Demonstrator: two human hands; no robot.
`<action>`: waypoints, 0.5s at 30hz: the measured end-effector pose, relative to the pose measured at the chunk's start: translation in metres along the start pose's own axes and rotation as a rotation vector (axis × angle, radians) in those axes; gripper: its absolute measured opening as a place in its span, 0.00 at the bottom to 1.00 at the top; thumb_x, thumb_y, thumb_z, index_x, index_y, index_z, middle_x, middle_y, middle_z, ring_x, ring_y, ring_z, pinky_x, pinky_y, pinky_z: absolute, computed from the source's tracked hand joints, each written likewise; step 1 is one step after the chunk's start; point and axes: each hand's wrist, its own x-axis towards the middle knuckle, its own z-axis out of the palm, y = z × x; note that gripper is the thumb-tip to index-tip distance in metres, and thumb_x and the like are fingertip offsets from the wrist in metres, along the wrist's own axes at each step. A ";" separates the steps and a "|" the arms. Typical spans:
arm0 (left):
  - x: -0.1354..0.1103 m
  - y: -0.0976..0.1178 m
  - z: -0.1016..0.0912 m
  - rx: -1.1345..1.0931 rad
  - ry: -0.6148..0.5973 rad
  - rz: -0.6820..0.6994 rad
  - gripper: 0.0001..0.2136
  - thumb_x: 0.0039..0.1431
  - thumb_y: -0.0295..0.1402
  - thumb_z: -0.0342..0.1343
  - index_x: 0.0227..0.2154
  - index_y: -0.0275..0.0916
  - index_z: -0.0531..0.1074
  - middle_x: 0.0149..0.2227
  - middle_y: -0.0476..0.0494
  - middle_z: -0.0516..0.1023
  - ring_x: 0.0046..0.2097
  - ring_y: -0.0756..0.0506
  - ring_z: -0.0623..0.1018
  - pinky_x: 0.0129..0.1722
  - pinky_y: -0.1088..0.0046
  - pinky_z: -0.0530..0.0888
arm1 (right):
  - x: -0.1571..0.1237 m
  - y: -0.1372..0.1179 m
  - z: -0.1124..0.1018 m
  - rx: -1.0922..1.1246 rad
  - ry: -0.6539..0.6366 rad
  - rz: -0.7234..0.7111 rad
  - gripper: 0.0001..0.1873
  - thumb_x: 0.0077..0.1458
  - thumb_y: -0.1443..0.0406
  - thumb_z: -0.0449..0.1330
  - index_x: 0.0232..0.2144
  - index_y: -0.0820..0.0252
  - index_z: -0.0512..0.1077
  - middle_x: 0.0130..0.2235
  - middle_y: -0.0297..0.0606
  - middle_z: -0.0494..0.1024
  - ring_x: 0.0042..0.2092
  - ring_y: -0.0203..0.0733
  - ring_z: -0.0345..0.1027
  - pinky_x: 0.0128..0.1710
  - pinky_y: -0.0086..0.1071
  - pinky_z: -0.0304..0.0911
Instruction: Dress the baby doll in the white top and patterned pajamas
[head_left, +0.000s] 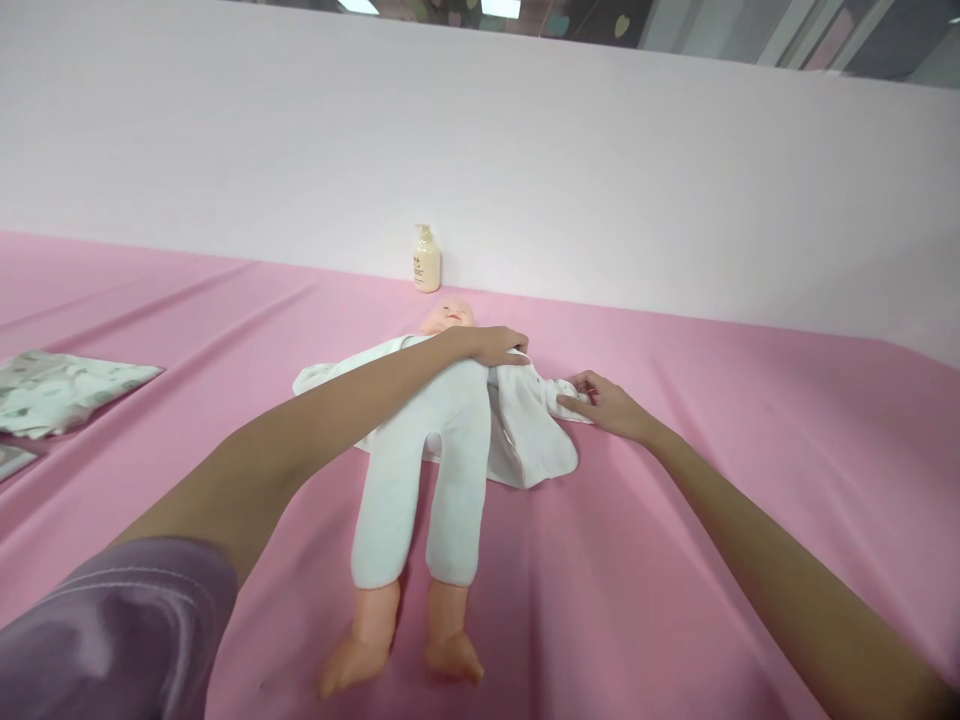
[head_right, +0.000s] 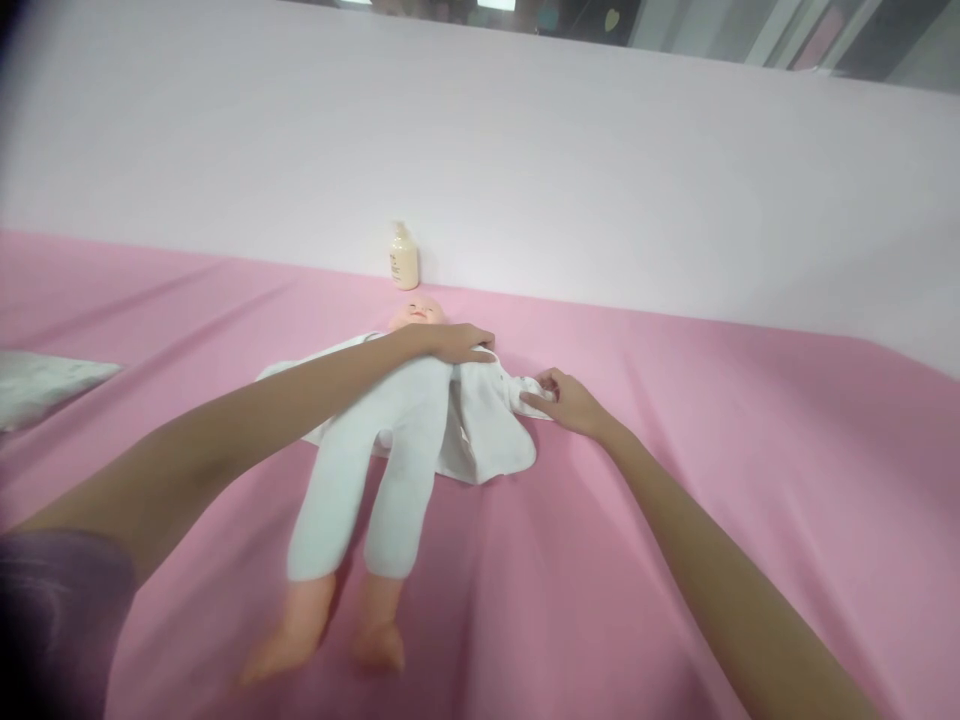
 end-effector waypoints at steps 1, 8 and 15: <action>0.000 0.002 0.000 0.018 0.016 0.007 0.22 0.72 0.49 0.47 0.55 0.38 0.72 0.59 0.35 0.78 0.52 0.40 0.78 0.51 0.67 0.72 | 0.002 -0.005 -0.003 0.062 -0.075 0.043 0.32 0.59 0.42 0.67 0.54 0.56 0.74 0.51 0.45 0.81 0.46 0.47 0.75 0.41 0.37 0.71; 0.009 0.000 0.005 0.126 0.117 0.036 0.18 0.74 0.45 0.46 0.54 0.40 0.72 0.55 0.37 0.80 0.49 0.39 0.79 0.47 0.65 0.71 | 0.019 -0.005 -0.028 -0.018 -0.242 0.053 0.25 0.61 0.44 0.64 0.47 0.56 0.79 0.47 0.43 0.82 0.43 0.47 0.75 0.37 0.36 0.67; 0.006 0.003 0.006 0.366 0.279 -0.026 0.16 0.75 0.31 0.41 0.51 0.36 0.75 0.52 0.32 0.80 0.51 0.37 0.77 0.52 0.59 0.69 | 0.007 -0.009 -0.011 -0.282 0.237 -0.085 0.19 0.57 0.52 0.65 0.46 0.57 0.74 0.51 0.47 0.80 0.52 0.56 0.70 0.50 0.44 0.63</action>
